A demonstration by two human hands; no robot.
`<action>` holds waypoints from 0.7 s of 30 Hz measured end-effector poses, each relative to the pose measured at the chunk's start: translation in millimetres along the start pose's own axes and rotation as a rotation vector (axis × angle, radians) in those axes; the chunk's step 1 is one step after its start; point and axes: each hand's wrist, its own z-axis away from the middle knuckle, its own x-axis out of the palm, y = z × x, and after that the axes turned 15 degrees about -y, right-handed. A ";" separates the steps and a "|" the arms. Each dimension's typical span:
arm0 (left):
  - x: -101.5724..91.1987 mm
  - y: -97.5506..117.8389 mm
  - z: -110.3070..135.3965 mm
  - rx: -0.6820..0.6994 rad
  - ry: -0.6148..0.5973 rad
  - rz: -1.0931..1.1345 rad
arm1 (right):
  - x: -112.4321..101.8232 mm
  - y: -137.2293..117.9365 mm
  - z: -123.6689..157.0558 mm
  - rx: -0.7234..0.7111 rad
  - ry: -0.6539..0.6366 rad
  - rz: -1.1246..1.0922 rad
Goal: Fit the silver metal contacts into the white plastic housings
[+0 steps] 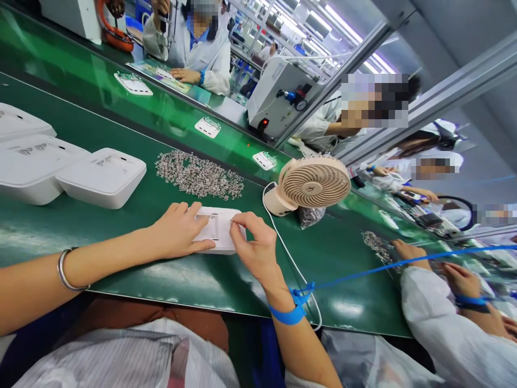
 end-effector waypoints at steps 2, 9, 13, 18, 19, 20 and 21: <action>0.9 11.9 7.4 -0.036 0.101 -0.056 | -2.2 -0.4 2.1 0.027 0.016 0.015; 5.7 24.9 25.8 0.430 0.377 -0.164 | -2.6 9.1 14.8 0.039 0.058 0.006; 7.7 19.6 21.8 0.324 0.354 -0.217 | -2.8 10.1 22.7 0.108 0.033 -0.046; 11.0 27.4 22.1 0.125 0.368 -0.430 | 4.3 7.5 28.2 0.142 -0.030 -0.112; 11.5 29.1 22.9 0.099 0.382 -0.440 | 6.9 7.3 28.3 0.139 -0.037 -0.111; 12.0 30.3 23.7 0.087 0.388 -0.438 | 9.6 7.4 27.9 0.137 -0.043 -0.105; 12.7 31.1 24.2 0.087 0.387 -0.432 | 12.1 7.6 27.0 0.136 -0.048 -0.096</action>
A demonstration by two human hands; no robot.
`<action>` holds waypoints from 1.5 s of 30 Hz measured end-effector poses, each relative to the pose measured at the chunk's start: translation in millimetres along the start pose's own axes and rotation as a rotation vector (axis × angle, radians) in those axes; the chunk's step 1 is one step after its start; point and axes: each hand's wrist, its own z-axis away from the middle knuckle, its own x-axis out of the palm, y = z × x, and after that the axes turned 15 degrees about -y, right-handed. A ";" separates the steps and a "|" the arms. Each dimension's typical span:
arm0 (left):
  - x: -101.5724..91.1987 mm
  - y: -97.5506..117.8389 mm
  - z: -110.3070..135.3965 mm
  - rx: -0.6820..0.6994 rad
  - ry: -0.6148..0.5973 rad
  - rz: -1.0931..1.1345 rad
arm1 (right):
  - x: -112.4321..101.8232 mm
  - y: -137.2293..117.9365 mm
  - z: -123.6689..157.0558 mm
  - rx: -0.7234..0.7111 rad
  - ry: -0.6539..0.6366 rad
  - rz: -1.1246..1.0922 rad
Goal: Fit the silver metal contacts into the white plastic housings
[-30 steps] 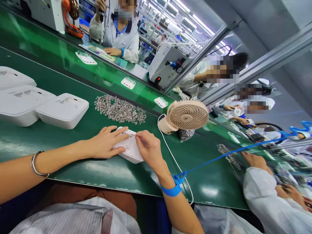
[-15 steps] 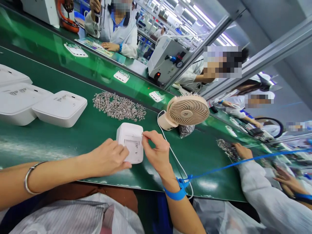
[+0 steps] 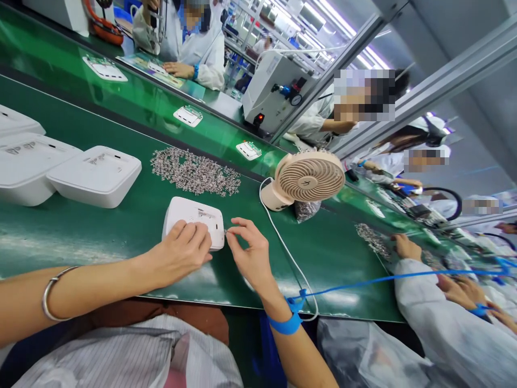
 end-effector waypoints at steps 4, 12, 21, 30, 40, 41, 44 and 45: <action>2.8 1.6 1.4 0.001 -0.029 0.030 | 6.8 1.5 -9.4 -0.038 -0.022 0.033; 3.7 5.1 2.5 0.022 -0.077 0.043 | 9.6 5.7 -36.5 -0.183 -0.107 0.166; 3.4 5.8 4.0 0.037 -0.084 0.091 | 11.4 6.1 -42.9 -0.218 -0.154 0.186; 2.0 6.1 0.8 0.002 -0.002 0.080 | 6.4 6.4 -42.8 -0.224 -0.218 0.129; 1.0 5.4 -3.6 -0.009 -0.066 0.094 | 21.4 5.5 -40.6 -0.176 -0.067 0.161; 0.4 5.0 -3.8 -0.010 -0.071 0.082 | 21.5 5.6 -41.1 -0.172 -0.069 0.151; -0.4 4.2 -4.3 -0.019 -0.076 0.053 | 20.9 5.9 -43.0 -0.168 -0.070 0.119; -0.4 4.0 -4.5 -0.023 -0.083 0.051 | 20.5 6.0 -43.3 -0.166 -0.069 0.107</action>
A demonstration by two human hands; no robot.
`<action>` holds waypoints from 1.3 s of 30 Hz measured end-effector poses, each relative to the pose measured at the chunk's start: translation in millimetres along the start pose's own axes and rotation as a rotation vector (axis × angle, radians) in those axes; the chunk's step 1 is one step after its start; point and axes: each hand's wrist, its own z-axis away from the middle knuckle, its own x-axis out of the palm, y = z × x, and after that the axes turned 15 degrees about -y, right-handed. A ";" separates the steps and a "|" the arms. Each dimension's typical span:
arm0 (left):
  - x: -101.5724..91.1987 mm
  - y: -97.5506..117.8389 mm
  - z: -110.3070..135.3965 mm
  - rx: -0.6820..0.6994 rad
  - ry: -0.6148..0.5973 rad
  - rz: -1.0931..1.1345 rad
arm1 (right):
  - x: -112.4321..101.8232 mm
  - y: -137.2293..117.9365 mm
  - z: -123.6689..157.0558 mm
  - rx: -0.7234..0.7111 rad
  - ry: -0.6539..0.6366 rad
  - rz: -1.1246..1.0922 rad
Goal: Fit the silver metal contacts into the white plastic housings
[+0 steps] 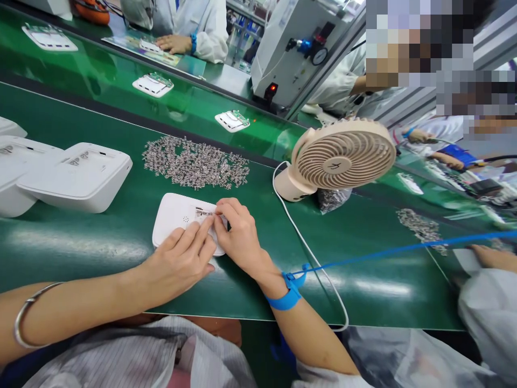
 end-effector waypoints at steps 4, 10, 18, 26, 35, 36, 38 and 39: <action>-0.3 -0.7 -1.0 -0.010 -0.037 0.011 | -2.7 0.7 2.6 0.006 0.008 -0.083; -0.6 -0.4 -0.9 -0.015 -0.079 0.014 | -5.9 1.1 16.4 -0.003 0.000 -0.250; 2.9 2.7 -1.4 -0.032 -0.086 -0.020 | -1.7 -0.2 20.5 -0.034 0.007 -0.203; 0.6 1.5 -1.1 -0.025 -0.095 -0.022 | -4.2 0.3 21.4 -0.100 -0.085 0.034; 0.1 0.9 -1.7 -0.025 -0.101 -0.044 | 9.9 3.3 4.6 0.211 0.040 -0.225; -0.3 0.8 -1.8 -0.026 -0.099 -0.046 | 9.9 3.4 3.4 0.219 0.024 -0.246; -2.1 1.0 -1.0 -0.018 -0.100 -0.059 | 9.2 3.8 2.0 0.217 0.016 -0.274; -3.7 1.3 0.1 -0.010 -0.101 -0.071 | 9.0 4.1 1.6 0.214 0.016 -0.288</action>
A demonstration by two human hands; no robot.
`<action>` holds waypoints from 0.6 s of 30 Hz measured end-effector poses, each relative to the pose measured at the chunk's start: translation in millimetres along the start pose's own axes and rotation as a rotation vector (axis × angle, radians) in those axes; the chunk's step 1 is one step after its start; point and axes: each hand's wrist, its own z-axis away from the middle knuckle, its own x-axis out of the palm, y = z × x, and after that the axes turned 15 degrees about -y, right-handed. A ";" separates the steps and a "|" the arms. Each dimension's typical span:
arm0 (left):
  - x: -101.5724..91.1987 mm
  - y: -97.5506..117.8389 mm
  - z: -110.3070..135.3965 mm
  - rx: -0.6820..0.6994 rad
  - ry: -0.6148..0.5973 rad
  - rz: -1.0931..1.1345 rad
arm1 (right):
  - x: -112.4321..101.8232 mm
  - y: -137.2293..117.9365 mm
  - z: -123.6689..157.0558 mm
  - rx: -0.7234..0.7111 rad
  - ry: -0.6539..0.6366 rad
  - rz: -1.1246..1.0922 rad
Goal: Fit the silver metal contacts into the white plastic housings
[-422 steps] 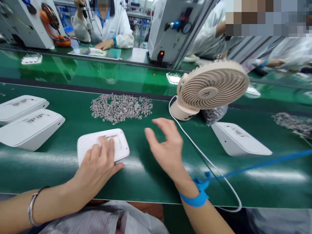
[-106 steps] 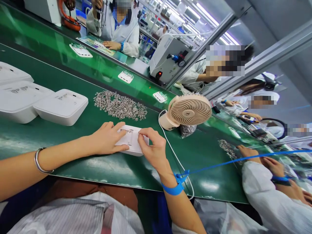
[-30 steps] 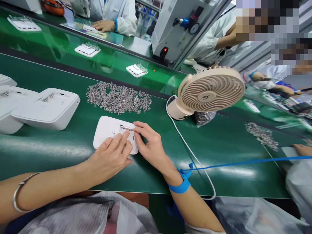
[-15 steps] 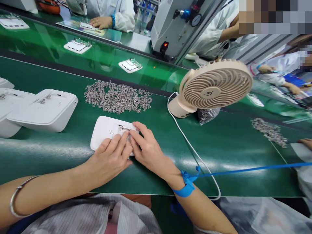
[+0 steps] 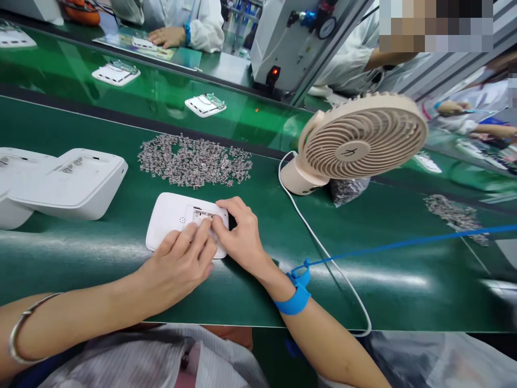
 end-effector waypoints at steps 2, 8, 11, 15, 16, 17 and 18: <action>-4.1 -0.2 3.8 0.004 -0.012 -0.035 | 0.5 0.6 -0.3 0.002 -0.007 -0.053; -17.3 -22.2 13.7 -0.296 -0.236 -0.207 | 5.1 2.7 -1.2 0.086 0.051 -0.201; -20.6 -45.4 9.8 -0.440 -0.381 -0.119 | 4.0 2.9 -2.9 0.065 0.023 -0.162; -20.2 -71.6 9.1 -0.537 -0.436 0.017 | 3.5 4.0 -6.8 0.022 0.035 -0.128; -18.5 -77.0 13.0 -0.534 -0.426 0.020 | 4.2 3.7 -7.2 0.010 0.046 -0.127; -15.5 -82.5 18.9 -0.525 -0.395 0.014 | 5.2 3.1 -7.3 -0.003 0.057 -0.128; -10.8 -88.8 26.0 -0.523 -0.351 0.018 | 6.5 2.2 -7.2 -0.014 0.067 -0.127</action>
